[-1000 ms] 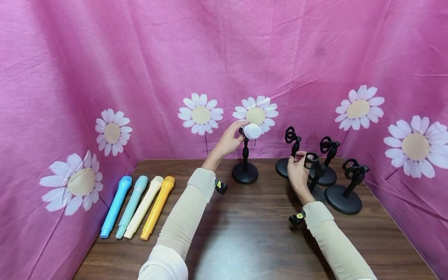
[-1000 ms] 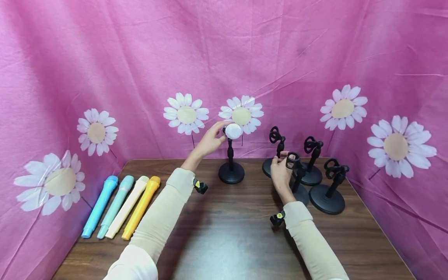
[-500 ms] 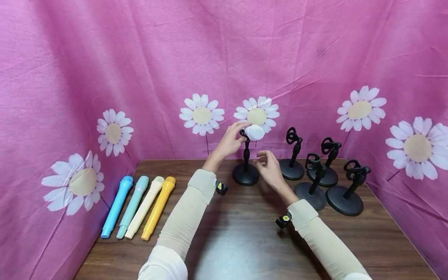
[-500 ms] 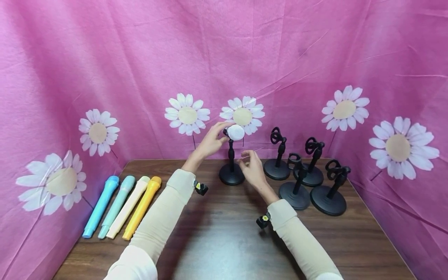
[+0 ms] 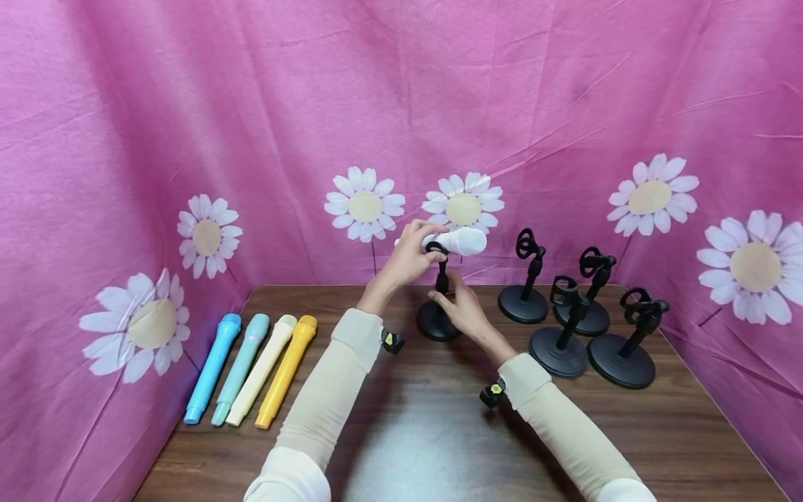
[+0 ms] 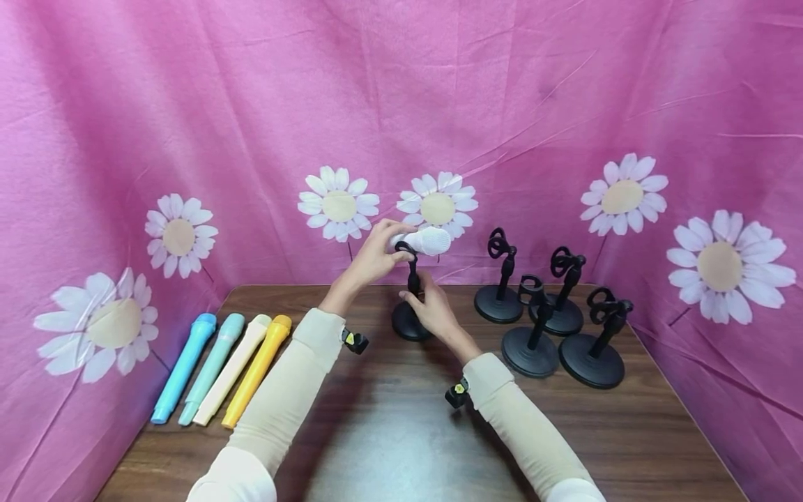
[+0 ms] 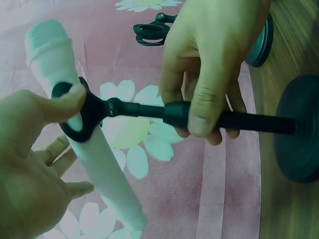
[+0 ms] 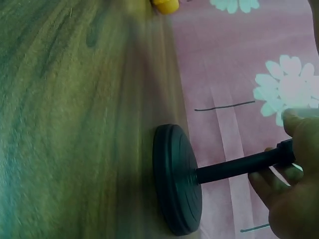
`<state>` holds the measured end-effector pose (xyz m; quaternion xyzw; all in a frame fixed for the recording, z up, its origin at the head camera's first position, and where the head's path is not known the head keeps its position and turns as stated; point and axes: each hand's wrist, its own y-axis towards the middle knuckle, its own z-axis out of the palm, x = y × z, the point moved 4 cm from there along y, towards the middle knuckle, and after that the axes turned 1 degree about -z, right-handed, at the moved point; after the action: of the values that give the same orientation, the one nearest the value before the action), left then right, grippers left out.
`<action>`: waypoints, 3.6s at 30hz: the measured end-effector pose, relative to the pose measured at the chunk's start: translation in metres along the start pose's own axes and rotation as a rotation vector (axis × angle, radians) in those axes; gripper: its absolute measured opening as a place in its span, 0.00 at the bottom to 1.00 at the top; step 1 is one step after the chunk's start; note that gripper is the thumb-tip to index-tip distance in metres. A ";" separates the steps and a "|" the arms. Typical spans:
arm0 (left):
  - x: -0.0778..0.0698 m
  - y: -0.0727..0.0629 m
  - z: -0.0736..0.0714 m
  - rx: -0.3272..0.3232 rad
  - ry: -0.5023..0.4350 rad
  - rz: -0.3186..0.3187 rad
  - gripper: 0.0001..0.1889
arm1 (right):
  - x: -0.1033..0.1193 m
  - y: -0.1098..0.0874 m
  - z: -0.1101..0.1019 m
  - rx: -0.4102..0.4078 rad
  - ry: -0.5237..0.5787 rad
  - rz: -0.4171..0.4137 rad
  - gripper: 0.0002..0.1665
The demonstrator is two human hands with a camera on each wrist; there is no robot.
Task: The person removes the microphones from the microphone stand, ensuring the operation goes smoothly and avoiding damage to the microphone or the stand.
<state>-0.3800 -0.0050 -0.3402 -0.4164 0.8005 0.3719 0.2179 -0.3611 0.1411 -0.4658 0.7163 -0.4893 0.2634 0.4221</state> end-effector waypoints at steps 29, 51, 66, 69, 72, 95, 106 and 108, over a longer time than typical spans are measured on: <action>-0.011 -0.026 0.003 0.090 -0.066 0.038 0.25 | 0.009 -0.032 -0.012 -0.065 0.044 -0.104 0.14; -0.031 -0.081 -0.015 -0.024 -0.062 0.030 0.25 | 0.039 -0.068 -0.002 0.002 0.060 -0.160 0.16; -0.033 -0.103 -0.016 -0.076 -0.080 0.019 0.25 | 0.043 -0.081 0.006 0.036 0.068 -0.162 0.13; -0.032 -0.104 -0.015 -0.089 -0.093 0.026 0.25 | 0.043 -0.083 0.007 0.033 0.068 -0.156 0.14; -0.031 -0.104 -0.014 -0.099 -0.117 0.025 0.25 | 0.042 -0.084 0.007 0.031 0.061 -0.147 0.15; -0.006 -0.121 0.003 -0.185 -0.515 -0.172 0.25 | 0.037 -0.086 0.009 0.018 0.107 -0.165 0.16; 0.009 -0.127 0.025 -0.293 -0.852 -0.196 0.26 | 0.037 -0.086 0.008 -0.004 0.142 -0.167 0.19; 0.012 -0.128 0.029 -0.316 -0.913 -0.195 0.26 | 0.037 -0.086 0.007 -0.009 0.130 -0.171 0.20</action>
<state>-0.2792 -0.0369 -0.4189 -0.3121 0.5143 0.6112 0.5143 -0.2680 0.1312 -0.4701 0.7348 -0.3991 0.2703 0.4772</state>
